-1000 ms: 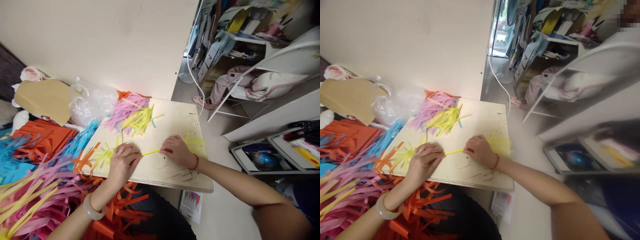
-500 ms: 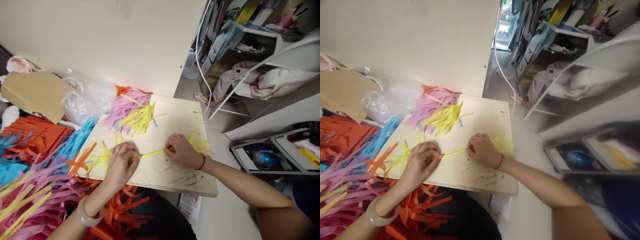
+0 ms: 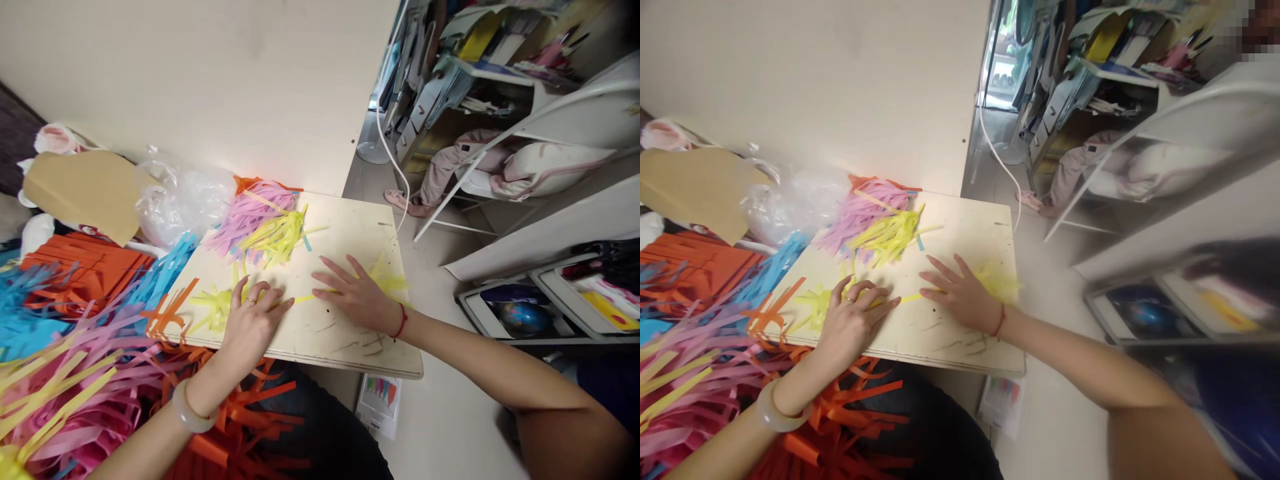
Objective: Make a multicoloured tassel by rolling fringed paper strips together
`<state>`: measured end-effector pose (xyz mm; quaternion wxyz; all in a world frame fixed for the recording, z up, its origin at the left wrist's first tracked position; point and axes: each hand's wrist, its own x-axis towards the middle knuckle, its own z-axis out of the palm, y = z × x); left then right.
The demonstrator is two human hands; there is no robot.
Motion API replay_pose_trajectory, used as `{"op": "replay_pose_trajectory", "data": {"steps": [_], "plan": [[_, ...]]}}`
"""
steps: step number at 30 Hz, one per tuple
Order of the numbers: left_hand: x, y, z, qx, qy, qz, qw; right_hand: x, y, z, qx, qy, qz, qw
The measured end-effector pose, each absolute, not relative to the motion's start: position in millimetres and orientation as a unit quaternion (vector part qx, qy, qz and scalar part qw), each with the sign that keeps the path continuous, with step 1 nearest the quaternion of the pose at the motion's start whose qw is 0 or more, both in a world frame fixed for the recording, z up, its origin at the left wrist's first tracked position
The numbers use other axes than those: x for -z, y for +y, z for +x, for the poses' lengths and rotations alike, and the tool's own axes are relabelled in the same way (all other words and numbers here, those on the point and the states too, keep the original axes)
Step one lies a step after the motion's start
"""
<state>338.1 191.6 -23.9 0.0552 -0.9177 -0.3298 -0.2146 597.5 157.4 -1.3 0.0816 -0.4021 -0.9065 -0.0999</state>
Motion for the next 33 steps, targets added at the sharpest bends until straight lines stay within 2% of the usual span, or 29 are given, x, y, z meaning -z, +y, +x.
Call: {"op": "replay_pose_trajectory", "data": {"steps": [4,7,10,13,15,17,20,22,24,26,28,30,33], "plan": [[14,192,347,0.2,-0.321,-0.923,0.078,-5,163,608,0.137,-0.909,-0.387,0.075],[4,191,364,0.152,-0.303,-0.936,0.098,-6,174,592,0.149,-0.92,-0.361,0.031],[4,188,381,0.131,-0.291,-0.939,0.129,-7,181,571,0.126,-0.919,-0.373,-0.012],[8,185,387,0.15,-0.284,-0.936,0.146,-15,175,561,0.061,-0.903,-0.425,0.005],[8,184,379,0.165,-0.269,-0.936,0.154,-25,167,562,-0.038,-0.874,-0.482,0.06],[1,184,364,0.218,-0.232,-0.935,0.159,-37,160,565,-0.226,-0.816,-0.514,0.135],[-18,182,342,0.341,-0.158,-0.916,0.141,-52,156,565,-0.558,-0.683,-0.437,0.174],[-32,180,334,0.405,-0.15,-0.896,0.106,-59,155,558,-0.668,-0.622,-0.366,0.183],[-45,177,332,0.461,-0.198,-0.864,0.043,-64,153,546,-0.659,-0.618,-0.347,0.254],[-53,174,335,0.521,-0.27,-0.809,-0.047,-69,152,532,-0.566,-0.646,-0.36,0.365],[-57,170,340,0.569,-0.324,-0.742,-0.14,-73,150,518,-0.479,-0.675,-0.355,0.434],[-58,167,343,0.602,-0.35,-0.686,-0.21,-75,150,508,-0.471,-0.691,-0.33,0.438],[-58,164,343,0.609,-0.365,-0.641,-0.292,-74,150,500,-0.506,-0.683,-0.344,0.398]]}}
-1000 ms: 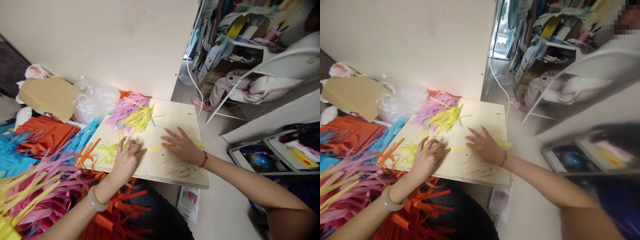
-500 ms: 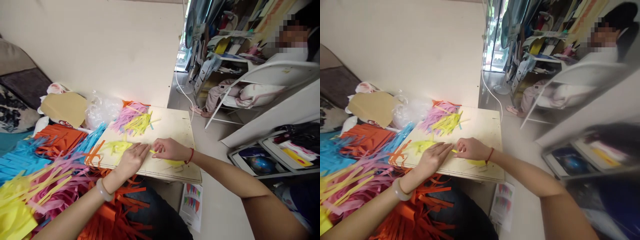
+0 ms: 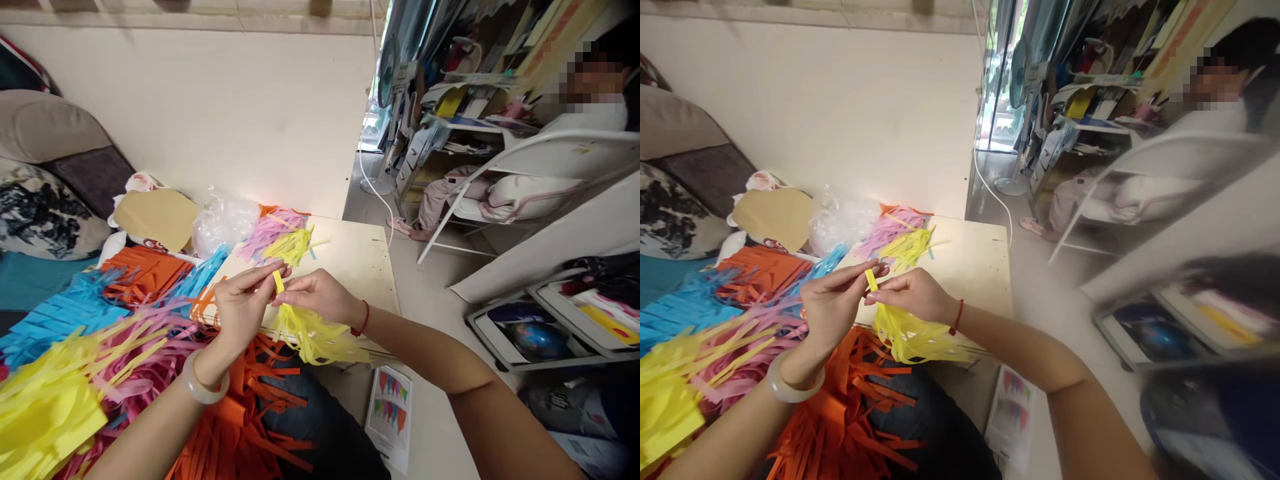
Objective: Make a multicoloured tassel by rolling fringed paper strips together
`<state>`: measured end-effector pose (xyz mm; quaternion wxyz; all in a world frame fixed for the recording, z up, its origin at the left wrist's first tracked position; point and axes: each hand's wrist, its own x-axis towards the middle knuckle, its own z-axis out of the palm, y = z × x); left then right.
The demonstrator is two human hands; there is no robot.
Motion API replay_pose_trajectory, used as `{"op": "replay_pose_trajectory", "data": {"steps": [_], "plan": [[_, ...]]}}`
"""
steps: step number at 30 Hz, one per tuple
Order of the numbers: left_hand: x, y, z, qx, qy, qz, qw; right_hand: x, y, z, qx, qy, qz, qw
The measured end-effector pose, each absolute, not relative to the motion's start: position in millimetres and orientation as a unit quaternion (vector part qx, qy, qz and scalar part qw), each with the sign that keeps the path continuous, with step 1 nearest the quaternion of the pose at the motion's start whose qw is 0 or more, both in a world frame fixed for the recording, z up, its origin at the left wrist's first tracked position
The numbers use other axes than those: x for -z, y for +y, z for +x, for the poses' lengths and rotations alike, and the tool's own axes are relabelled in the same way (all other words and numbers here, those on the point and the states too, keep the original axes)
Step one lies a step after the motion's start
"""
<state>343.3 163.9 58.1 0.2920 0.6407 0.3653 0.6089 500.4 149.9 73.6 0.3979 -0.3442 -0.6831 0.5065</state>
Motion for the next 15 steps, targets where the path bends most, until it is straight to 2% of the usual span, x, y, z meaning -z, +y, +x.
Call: {"op": "replay_pose_trajectory", "data": {"steps": [3,8,11,15], "plan": [[-59,164,337,-0.595,0.363,0.604,0.388,-69,149,498,-0.465,-0.68,-0.402,0.4],[-56,164,331,-0.536,0.245,0.494,0.639,-61,150,493,-0.365,-0.712,-0.394,0.452],[-47,157,335,-0.552,0.243,0.441,0.664,-56,150,483,-0.274,-0.749,-0.381,0.468],[-38,154,328,-0.617,0.258,0.396,0.63,-52,163,467,-0.179,-0.826,-0.347,0.407]]}}
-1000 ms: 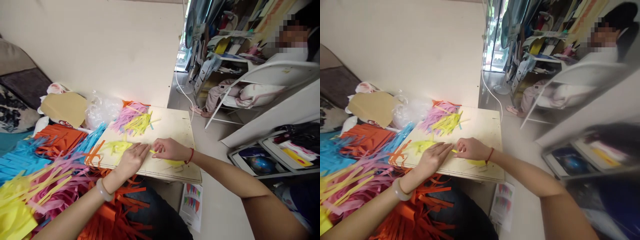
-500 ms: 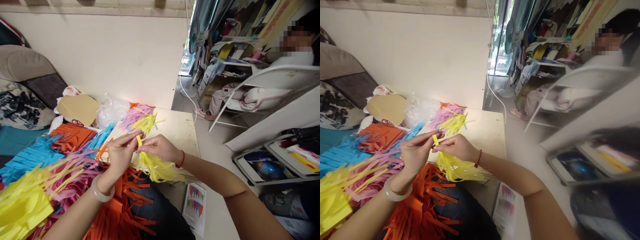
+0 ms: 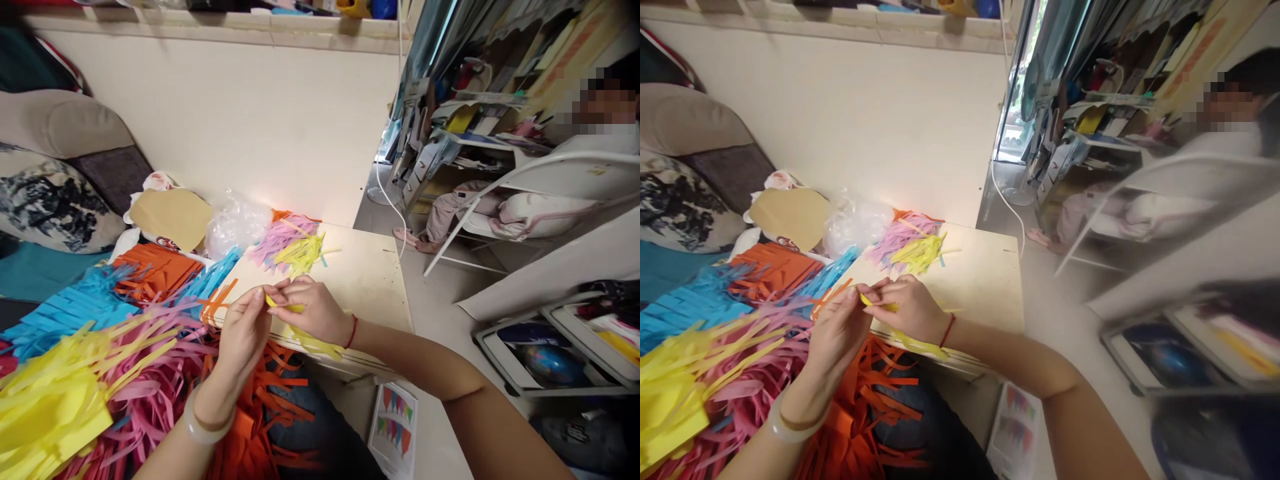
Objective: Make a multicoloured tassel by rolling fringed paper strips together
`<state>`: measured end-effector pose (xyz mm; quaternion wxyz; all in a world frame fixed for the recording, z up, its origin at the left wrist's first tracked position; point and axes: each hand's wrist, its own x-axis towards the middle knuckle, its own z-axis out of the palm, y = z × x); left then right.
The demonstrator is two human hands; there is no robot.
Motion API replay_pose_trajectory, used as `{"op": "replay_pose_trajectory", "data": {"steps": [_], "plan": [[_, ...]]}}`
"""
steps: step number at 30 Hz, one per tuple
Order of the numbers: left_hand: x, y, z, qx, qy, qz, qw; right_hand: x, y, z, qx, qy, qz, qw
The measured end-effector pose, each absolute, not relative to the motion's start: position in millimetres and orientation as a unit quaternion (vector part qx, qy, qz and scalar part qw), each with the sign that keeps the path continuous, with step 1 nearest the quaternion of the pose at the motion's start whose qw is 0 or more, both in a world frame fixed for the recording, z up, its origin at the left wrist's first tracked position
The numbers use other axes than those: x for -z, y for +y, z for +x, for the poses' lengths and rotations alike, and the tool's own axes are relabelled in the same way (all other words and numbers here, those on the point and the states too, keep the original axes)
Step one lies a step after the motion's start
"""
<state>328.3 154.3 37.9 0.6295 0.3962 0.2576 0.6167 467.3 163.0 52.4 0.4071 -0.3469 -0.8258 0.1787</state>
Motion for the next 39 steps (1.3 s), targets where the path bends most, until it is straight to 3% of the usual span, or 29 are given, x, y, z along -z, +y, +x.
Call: {"op": "replay_pose_trajectory", "data": {"steps": [4,6,7,10,19,25,28,32,35,39], "plan": [[-38,159,297,-0.676,0.266,0.367,0.581,-62,227,455,-0.325,-0.898,-0.225,0.195],[-41,159,282,-0.694,0.26,0.358,0.568,-70,280,445,-0.34,-0.889,-0.292,0.097],[-41,159,277,-0.693,0.254,0.358,0.572,-73,308,438,-0.284,-0.867,-0.392,0.12],[-42,154,272,-0.66,0.238,0.372,0.608,-77,379,411,-0.207,-0.837,-0.479,0.166],[-28,160,278,-0.588,0.201,0.381,0.685,-49,430,362,-0.183,-0.833,-0.492,0.176],[-27,168,282,-0.568,0.266,0.414,0.66,-64,428,385,-0.146,-0.831,-0.491,0.216],[-28,169,280,-0.561,0.319,0.482,0.593,-74,394,410,-0.123,-0.824,-0.488,0.261],[-33,168,279,-0.528,0.423,0.642,0.361,-79,290,449,-0.208,-0.824,-0.378,0.368],[-41,165,287,-0.48,0.423,0.739,0.211,-77,216,470,-0.269,-0.82,-0.316,0.394],[-49,156,301,-0.425,0.408,0.802,0.1,-75,175,484,-0.273,-0.793,-0.316,0.443]]}}
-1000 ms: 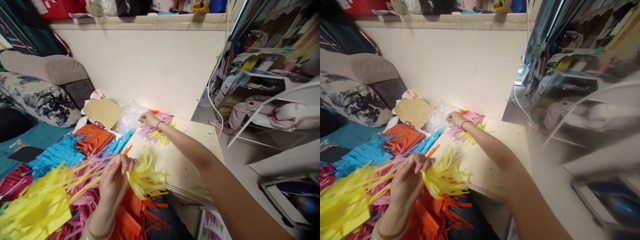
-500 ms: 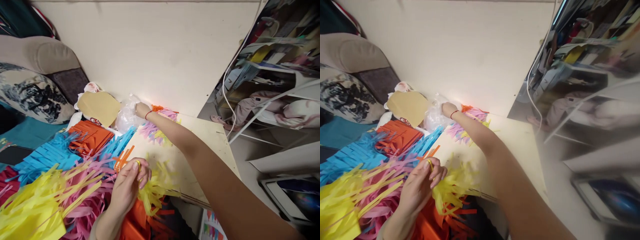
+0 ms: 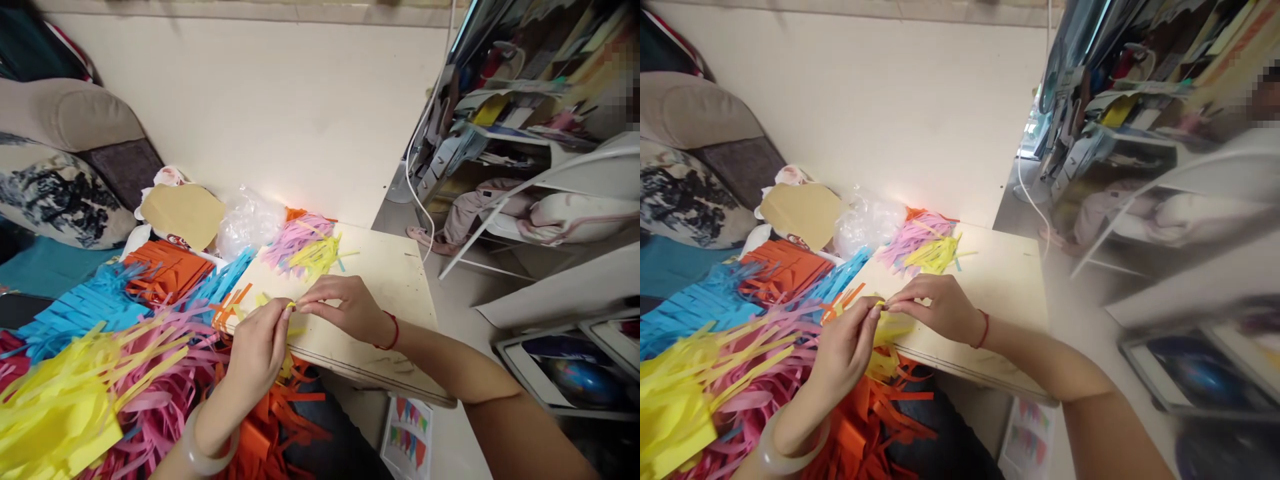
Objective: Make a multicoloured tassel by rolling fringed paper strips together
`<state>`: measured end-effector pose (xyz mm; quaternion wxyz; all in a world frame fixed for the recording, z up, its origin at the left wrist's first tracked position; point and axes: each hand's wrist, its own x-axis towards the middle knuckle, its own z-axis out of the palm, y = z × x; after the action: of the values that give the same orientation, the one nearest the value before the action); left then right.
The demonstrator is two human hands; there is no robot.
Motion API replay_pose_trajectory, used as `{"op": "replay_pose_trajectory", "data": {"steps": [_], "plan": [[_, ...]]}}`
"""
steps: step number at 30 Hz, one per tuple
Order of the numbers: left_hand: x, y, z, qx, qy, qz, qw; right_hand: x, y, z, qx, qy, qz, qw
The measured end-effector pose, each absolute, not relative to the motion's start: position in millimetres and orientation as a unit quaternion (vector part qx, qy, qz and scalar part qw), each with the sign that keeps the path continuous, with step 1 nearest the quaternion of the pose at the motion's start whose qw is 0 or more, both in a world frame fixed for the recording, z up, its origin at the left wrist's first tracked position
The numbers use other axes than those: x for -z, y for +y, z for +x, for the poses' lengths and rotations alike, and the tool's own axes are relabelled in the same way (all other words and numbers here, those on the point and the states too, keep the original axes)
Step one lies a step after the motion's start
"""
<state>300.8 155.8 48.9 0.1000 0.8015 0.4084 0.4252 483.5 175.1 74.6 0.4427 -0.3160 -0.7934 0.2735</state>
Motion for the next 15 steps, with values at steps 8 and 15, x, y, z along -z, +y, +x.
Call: {"op": "replay_pose_trajectory", "data": {"steps": [8,15], "plan": [[-55,145,306,-0.297,0.397,0.85,-0.176,-68,168,499,-0.21,-0.819,-0.302,0.439],[-56,149,303,-0.242,0.359,0.881,-0.19,-62,176,511,-0.186,-0.864,-0.241,0.401]]}}
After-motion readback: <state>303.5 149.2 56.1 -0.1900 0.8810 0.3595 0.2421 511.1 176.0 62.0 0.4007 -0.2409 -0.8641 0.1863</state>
